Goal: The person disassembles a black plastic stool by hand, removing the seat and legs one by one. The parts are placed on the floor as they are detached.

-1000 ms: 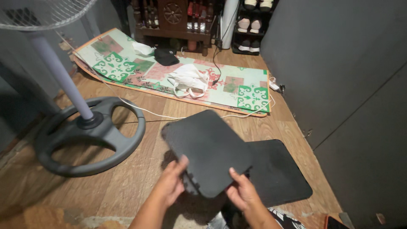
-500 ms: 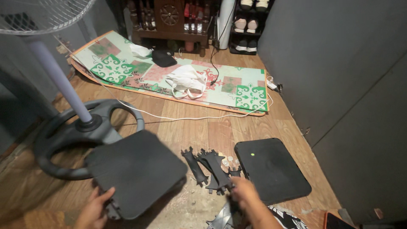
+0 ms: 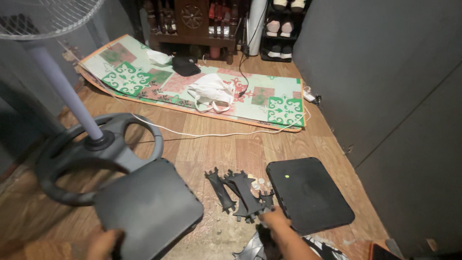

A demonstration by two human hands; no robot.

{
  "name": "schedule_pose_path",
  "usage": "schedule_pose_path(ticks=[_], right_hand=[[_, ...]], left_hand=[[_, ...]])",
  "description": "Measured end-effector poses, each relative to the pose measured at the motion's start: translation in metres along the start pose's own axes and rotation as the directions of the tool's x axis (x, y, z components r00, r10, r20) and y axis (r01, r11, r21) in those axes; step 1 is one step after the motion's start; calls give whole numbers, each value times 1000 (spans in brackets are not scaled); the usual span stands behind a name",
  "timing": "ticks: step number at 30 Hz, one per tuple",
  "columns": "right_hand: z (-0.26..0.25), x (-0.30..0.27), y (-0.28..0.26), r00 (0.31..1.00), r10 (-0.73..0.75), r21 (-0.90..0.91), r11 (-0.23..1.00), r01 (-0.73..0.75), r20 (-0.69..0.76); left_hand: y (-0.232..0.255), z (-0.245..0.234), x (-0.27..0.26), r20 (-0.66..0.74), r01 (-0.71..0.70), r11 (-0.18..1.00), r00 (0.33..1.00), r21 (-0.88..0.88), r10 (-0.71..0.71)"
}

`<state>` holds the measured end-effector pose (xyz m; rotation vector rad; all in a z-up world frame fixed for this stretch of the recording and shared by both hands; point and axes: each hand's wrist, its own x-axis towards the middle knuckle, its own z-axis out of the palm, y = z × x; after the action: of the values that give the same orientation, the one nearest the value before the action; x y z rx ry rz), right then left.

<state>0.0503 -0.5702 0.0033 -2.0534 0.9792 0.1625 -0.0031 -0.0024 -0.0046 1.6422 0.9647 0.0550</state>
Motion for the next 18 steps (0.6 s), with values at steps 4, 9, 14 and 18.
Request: schedule_pose_path(ticks=[4, 9, 14, 18], right_hand=[[0, 5, -1, 992, -104, -80, 992, 99, -67], [-12, 32, -8, 922, -175, -139, 981, 134, -346], [-57, 58, -2, 893, 88, 37, 996, -80, -442], [-82, 69, 7, 950, 287, 370, 901, -225, -120]], left_hand=[[-5, 11, -9, -59, -314, 896, 935, 313, 348], [-3, 13, -12, -65, -314, 848, 925, 426, 375], [-3, 12, -14, -80, -309, 862, 926, 403, 369], [1, 11, -20, -70, -352, 807, 899, 474, 432]])
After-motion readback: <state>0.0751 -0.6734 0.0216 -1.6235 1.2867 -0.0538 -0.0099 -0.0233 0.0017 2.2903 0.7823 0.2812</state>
